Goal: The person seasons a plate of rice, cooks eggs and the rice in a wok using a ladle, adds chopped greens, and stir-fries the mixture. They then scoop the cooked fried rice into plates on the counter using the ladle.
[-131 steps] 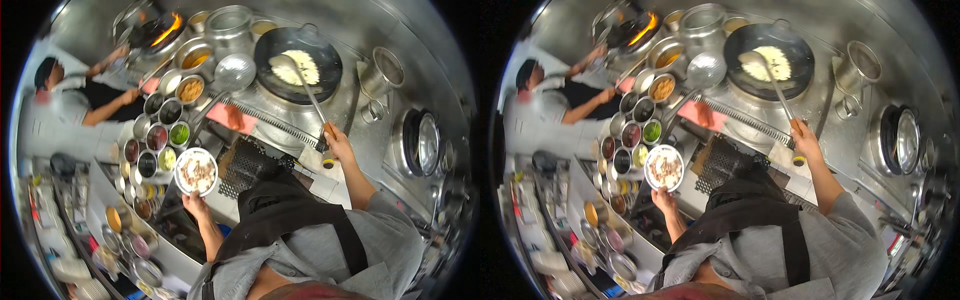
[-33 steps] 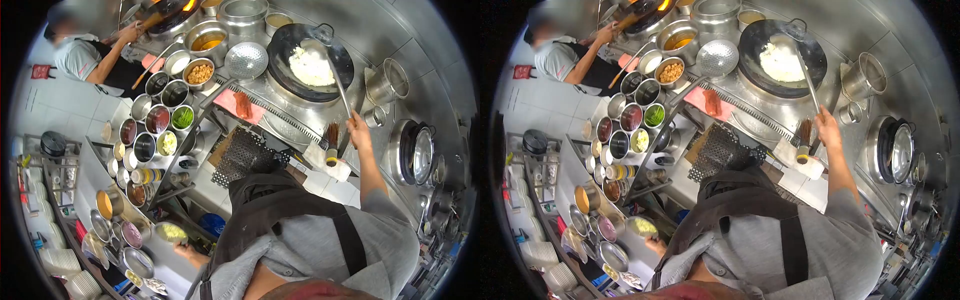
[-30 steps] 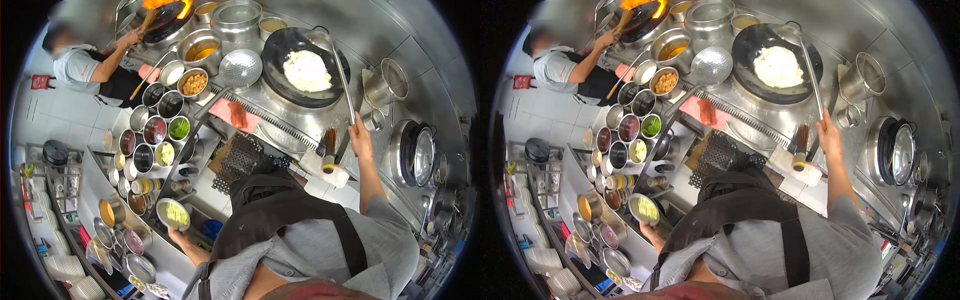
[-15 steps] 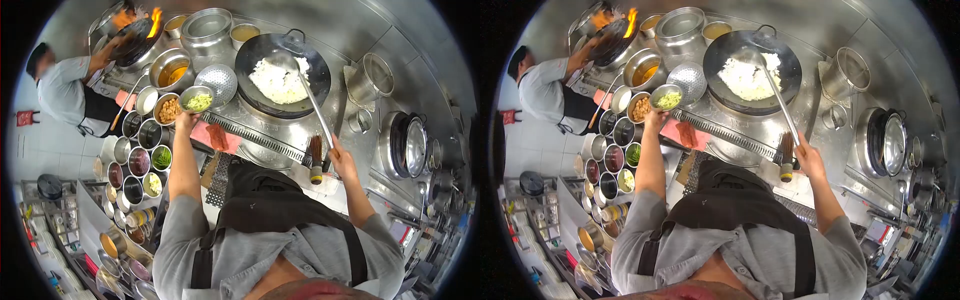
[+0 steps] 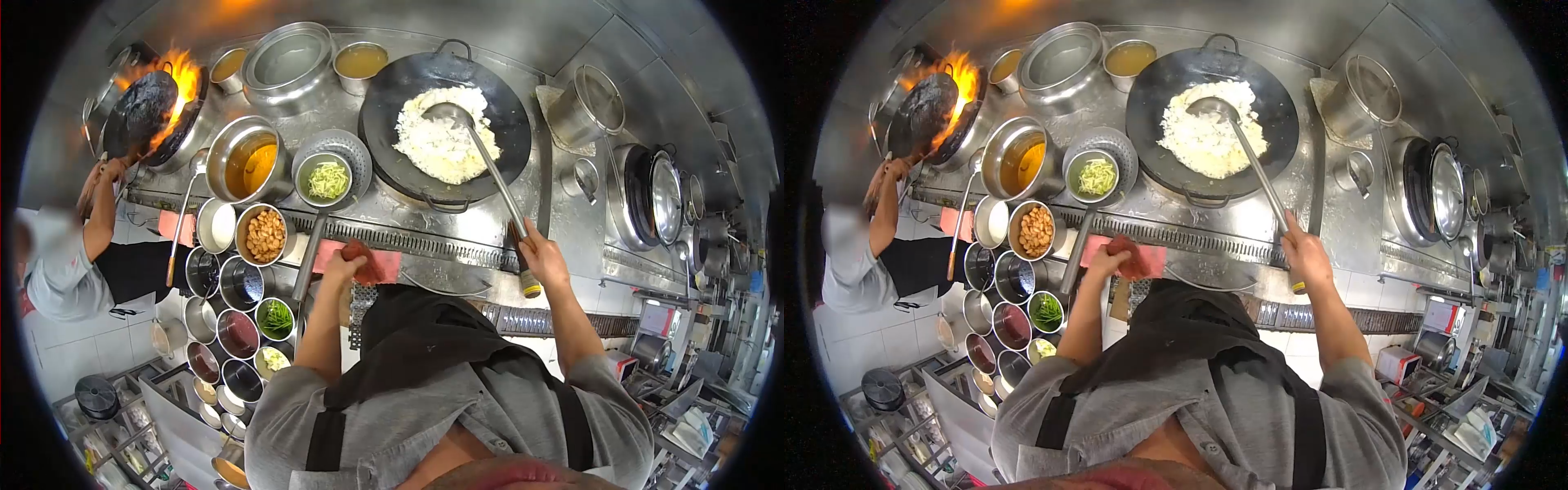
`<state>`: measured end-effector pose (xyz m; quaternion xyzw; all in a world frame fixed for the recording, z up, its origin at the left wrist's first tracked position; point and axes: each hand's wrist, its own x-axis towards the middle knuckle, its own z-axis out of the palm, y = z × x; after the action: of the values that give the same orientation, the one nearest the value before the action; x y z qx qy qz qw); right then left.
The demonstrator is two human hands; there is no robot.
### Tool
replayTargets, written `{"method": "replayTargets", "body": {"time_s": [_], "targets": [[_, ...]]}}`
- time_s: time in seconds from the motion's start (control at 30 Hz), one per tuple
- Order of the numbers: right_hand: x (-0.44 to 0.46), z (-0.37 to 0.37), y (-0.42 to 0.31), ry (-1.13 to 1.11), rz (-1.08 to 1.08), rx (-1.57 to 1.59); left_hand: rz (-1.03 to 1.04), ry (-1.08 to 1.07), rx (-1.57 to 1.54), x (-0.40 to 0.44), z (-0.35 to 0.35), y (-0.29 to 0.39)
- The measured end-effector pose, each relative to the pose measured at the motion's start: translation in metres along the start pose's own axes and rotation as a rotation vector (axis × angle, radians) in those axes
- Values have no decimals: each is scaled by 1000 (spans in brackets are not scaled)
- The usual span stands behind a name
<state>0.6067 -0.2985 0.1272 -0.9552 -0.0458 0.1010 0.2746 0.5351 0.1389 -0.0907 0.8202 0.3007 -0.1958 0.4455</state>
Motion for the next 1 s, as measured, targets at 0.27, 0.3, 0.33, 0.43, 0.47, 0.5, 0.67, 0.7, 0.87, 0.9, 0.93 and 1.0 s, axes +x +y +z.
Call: {"method": "replayTargets", "body": {"time_s": [0.27, 0.3, 0.33, 0.43, 0.47, 0.5, 0.67, 0.7, 0.87, 0.9, 0.93, 1.0], "targets": [[18, 8, -18, 52, 26, -18, 205, 383, -259, -41, 48, 17], [34, 21, -2, 57, -24, -123, 174, 368, -239, -34, 52, 12], [43, 15, 0, 58, -27, -112, 177, 375, -231, -29, 51, 11], [56, 1, 7, 31, -63, 23, 0, -4, -521, -33, 24, 30], [49, -3, 11, 28, -62, 31, -3, -1, -514, -42, 17, 31], [44, -9, 14, 81, -49, 78, 53, -104, -855, -46, 9, 32], [74, 0, 21, 58, 153, 217, -9, -148, -1501, -128, -23, 133], [76, 1, 13, 54, 152, 224, -9, -142, -1496, -116, -21, 133], [67, 17, 40, 19, -301, 11, 87, -208, -947, -44, 17, 147], [49, 1, 42, -55, -335, -51, 85, -208, -942, -38, 25, 164], [31, -16, 44, -128, -367, -115, 52, -113, -967, -36, 33, 187], [-4, -43, 70, -130, -411, -163, -56, -30, -893, -54, 37, 231]]}}
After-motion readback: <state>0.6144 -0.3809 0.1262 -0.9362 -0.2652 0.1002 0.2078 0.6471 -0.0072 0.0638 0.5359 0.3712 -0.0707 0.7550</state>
